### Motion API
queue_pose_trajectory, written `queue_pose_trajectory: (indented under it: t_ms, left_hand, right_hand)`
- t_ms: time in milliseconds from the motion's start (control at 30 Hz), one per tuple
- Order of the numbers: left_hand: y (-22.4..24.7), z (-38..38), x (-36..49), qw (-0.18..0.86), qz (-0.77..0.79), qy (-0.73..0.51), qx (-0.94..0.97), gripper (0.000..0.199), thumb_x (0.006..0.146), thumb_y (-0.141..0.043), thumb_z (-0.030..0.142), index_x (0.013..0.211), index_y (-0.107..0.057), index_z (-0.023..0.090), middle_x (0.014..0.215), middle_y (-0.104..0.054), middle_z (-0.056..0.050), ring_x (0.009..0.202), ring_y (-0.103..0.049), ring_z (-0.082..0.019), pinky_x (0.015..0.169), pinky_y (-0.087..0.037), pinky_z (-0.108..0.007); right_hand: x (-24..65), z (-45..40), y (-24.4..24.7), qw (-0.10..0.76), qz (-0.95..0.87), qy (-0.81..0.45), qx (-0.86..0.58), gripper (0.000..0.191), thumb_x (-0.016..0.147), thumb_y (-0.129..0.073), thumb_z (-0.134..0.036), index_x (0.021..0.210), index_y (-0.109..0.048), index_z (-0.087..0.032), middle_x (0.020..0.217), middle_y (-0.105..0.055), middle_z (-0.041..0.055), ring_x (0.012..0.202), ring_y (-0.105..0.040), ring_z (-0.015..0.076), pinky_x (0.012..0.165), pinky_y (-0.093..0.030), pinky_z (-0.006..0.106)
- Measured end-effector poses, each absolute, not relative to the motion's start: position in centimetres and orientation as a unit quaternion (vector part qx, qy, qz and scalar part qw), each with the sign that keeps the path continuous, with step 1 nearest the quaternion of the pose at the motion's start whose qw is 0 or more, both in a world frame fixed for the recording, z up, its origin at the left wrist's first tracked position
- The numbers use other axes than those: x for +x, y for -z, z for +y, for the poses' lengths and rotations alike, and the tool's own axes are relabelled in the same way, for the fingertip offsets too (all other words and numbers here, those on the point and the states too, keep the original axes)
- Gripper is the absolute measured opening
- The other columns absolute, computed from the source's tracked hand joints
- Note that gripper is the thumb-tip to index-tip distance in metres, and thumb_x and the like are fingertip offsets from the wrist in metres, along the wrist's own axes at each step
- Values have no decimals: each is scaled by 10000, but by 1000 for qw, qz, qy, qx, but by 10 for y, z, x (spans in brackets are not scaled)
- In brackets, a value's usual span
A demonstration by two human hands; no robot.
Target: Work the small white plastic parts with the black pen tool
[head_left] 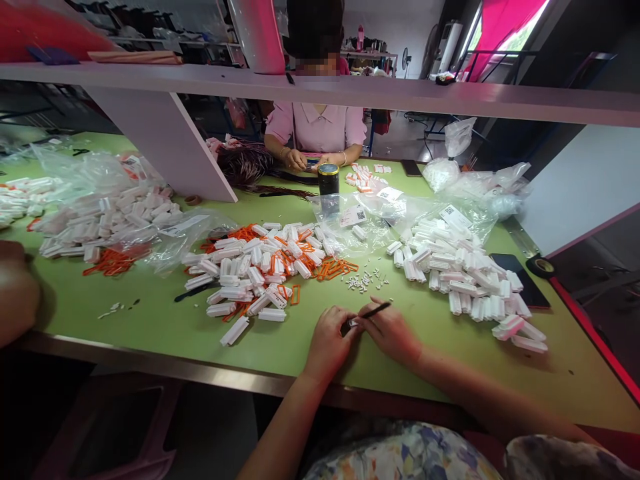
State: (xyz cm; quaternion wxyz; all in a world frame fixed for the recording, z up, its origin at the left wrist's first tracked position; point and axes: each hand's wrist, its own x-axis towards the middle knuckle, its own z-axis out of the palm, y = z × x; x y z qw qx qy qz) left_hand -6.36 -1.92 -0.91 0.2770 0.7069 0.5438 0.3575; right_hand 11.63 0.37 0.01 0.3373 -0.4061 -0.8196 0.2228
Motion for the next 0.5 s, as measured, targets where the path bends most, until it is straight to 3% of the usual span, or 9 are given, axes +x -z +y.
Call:
queue_pose_trajectory:
  t_ms: [100,167,367,500]
  left_hand:
    - [6,-20,-63,283,538,-352,712,74,891,-684,262,950,-687,216,917,-692,-44,926,-623,-235,853,-482,-380]
    - [6,-20,-63,281,539,-353,712,75,891,-687,256,954,-691,217,916,-693,-44,920,-621,-232,850,-481,-378]
    - [7,-20,-63,281,538,-355,711,69,901,-676,278,933,-688,219,904,-690,-47,920,-625,-236,847,-484,-378]
    - [7,-19,-63,277,542,-358,708,67,891,-680,275,921,-682,215,895,-691,-44,910,-623,-236,845,-488,-383]
  right_hand:
    - [119,6,3,373,-764,-293,-437,193,1017,-525,-357,898,-603,-226,809,-690,21,741,-666,177,712,-554,295]
    - [120,7,4,382,-752,-316,-435,183,1009,-538,-355,893,-594,-226,802,-682,16,732,-661,175,685,-538,281]
    - [119,5,4,371,-774,-271,-436,166,1007,-550,-332,896,-613,-226,835,-693,31,780,-669,193,731,-544,310]
    - [117,2,0,351,-809,-228,-414,142,1018,-536,-283,917,-626,-240,854,-713,23,805,-677,192,959,-537,403]
